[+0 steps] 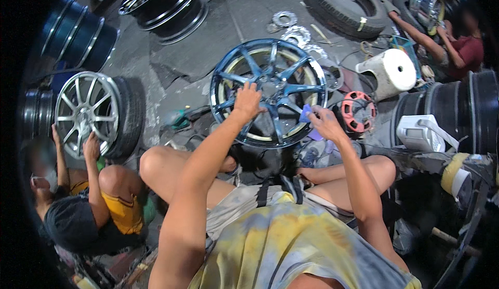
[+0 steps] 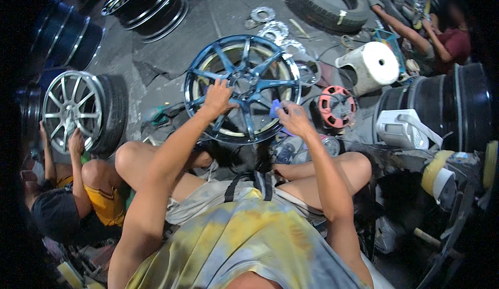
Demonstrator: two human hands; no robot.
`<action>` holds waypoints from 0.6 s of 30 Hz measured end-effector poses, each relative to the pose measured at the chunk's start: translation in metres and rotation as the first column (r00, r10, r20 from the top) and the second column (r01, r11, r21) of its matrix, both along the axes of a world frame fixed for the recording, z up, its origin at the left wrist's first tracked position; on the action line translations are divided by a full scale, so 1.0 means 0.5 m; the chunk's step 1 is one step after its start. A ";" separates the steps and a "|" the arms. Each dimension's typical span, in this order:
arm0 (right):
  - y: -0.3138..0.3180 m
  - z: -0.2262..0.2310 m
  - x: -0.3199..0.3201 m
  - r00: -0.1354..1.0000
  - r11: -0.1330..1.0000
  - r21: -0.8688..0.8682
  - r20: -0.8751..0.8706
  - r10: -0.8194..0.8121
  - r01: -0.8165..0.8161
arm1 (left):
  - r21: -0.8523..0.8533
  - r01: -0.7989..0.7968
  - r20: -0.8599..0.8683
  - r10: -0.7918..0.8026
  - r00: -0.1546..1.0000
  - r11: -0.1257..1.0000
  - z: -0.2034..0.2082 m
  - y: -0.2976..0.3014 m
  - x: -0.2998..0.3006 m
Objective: The person sits on the floor and uses a small abrasive pad to manually polish the surface of a blue car wheel rim. They systematically rub the spokes and the outer lip of the rim, occasionally rotating the wheel to access different sections. Other workers and wheel parts are visible in the background.
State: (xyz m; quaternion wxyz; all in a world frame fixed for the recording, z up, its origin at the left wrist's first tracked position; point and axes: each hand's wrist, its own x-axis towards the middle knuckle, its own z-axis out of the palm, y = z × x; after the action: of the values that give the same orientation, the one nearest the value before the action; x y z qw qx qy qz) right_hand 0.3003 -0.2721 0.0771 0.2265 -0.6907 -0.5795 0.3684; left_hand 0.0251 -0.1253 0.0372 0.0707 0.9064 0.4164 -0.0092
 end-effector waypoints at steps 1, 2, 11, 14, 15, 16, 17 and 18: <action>0.002 0.015 0.004 1.000 1.000 -0.013 0.013 0.022 -0.022 | -0.068 0.030 -0.062 -0.034 0.997 0.997 -0.004 0.021 0.007; 0.001 0.028 0.008 0.999 0.999 -0.024 0.022 0.039 -0.039 | -0.134 0.060 -0.127 -0.077 0.989 0.989 0.001 0.039 0.018; 0.021 0.036 -0.110 0.978 0.909 0.360 -0.096 -0.187 0.209 | -0.391 -0.069 0.298 0.197 0.934 0.918 0.002 0.090 0.055; 0.054 0.056 -0.125 0.904 0.880 0.261 -0.275 -0.326 0.397 | -0.782 0.094 0.435 0.432 0.790 0.617 0.111 0.048 0.083; 0.063 0.080 -0.131 0.850 0.876 0.169 -0.380 -0.365 0.451 | -0.878 0.097 0.351 0.493 0.796 0.469 0.120 0.046 0.088; 0.073 0.096 -0.130 0.782 0.868 0.071 -0.474 -0.404 0.491 | -0.878 0.198 0.422 0.506 0.752 0.437 0.135 0.040 0.093; 0.086 0.081 -0.120 0.814 0.891 0.105 -0.464 -0.349 0.441 | -0.877 0.251 0.443 0.487 0.753 0.410 0.143 0.048 0.090; 0.095 0.066 -0.111 0.834 0.879 0.152 -0.423 -0.354 0.451 | -0.874 0.309 0.465 0.460 0.757 0.375 0.157 0.058 0.095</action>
State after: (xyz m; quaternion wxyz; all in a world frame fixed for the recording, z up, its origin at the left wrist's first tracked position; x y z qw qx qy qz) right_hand 0.2446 -0.2248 0.1101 0.4920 -0.6787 -0.4052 0.3649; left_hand 0.0724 -0.0963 0.1156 0.7023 0.6261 0.3298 0.0777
